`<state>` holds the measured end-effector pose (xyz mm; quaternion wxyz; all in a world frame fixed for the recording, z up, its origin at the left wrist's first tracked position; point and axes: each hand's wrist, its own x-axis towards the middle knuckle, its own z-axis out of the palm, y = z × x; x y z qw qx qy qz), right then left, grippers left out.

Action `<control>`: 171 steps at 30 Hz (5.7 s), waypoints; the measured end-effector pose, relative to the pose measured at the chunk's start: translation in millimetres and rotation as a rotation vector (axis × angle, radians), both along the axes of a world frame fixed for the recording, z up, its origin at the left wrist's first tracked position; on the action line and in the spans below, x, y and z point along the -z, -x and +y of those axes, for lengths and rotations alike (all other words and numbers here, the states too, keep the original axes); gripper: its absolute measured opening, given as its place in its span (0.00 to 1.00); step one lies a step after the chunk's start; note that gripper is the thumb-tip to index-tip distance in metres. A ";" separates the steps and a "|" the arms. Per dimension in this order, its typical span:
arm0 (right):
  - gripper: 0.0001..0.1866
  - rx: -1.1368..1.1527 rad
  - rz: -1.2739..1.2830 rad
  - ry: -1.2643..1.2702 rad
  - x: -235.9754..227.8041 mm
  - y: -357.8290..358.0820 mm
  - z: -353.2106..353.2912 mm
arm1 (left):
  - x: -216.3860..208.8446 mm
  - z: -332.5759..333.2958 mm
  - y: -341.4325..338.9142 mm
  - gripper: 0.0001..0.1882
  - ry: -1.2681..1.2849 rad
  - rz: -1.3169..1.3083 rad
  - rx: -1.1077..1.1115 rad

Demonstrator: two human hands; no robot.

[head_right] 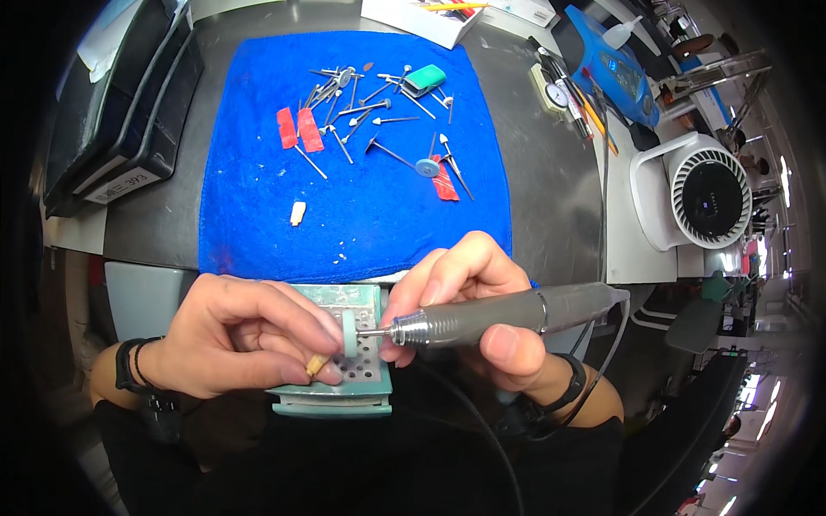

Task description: The person is using a rotary tool to sand or grind a small yellow object on a blue mat at a workbench.

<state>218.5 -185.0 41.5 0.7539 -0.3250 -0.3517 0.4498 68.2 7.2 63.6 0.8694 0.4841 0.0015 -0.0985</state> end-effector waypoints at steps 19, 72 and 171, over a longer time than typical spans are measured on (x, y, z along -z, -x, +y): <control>0.23 -0.046 -0.032 -0.071 7.1 4.6 3.8 | -1.2 -0.5 0.2 0.11 0.010 -0.040 0.027; 0.22 0.061 -0.017 -0.017 -0.7 -1.0 3.6 | 4.0 22.8 -13.7 0.06 -0.718 -0.351 -0.223; 0.12 0.561 -2.177 0.453 -25.7 -43.6 112.6 | 119.4 -157.4 -26.3 0.18 -0.577 -0.215 -0.137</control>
